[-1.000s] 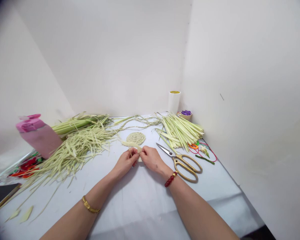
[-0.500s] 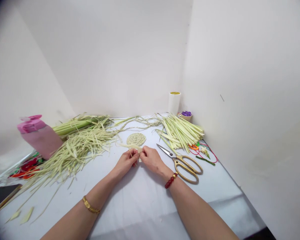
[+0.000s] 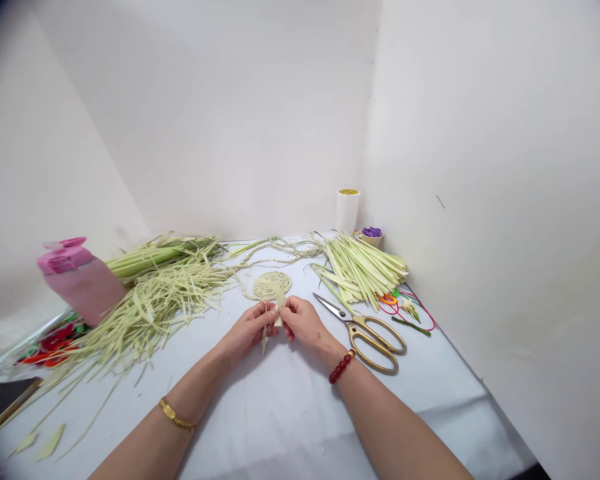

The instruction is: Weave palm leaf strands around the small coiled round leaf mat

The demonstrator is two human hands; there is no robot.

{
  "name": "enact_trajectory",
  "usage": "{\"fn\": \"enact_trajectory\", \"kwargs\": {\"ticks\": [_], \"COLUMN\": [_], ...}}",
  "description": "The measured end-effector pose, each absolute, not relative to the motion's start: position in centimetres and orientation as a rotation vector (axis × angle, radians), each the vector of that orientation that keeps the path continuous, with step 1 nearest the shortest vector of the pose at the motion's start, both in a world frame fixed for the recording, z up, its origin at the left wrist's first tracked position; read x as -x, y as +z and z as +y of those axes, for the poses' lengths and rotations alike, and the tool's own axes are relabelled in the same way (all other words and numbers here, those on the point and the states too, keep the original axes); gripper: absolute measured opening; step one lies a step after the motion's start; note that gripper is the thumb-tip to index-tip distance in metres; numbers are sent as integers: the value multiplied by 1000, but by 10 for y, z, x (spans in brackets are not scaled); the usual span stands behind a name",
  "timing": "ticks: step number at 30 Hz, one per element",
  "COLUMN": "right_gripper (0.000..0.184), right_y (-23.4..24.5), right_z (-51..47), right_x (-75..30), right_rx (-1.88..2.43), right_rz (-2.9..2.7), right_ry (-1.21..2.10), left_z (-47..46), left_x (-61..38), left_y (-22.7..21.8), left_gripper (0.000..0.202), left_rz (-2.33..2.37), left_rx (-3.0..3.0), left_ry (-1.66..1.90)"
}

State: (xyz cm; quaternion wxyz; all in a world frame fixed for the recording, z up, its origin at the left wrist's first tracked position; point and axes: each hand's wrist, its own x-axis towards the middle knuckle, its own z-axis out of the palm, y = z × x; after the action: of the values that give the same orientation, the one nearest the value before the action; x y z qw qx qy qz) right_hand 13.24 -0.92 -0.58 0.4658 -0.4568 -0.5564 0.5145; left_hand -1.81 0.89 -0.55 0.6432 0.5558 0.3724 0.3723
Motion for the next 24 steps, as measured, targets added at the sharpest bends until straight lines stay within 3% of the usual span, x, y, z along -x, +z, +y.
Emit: {"fn": "enact_trajectory", "kwargs": {"ticks": [6,18,24], "right_gripper": [8,4,4], "right_y": [-15,-13,-16], "right_z": [-5,-2,-4], "right_x": [-132,-140,-133], "right_rx": [1199,1200,1352], "right_rz": [-1292,-1357,-1344], "right_ry": [1172,1219,1025], "left_z": [10,6,5], "left_x": [11,8,9], "left_y": [-15,-12,-16], "left_gripper": [36,32,34], "left_rz": [1012,1066,1090], "left_rx": [-1427,-1569,-1582], "left_ry": [937,909,876]}}
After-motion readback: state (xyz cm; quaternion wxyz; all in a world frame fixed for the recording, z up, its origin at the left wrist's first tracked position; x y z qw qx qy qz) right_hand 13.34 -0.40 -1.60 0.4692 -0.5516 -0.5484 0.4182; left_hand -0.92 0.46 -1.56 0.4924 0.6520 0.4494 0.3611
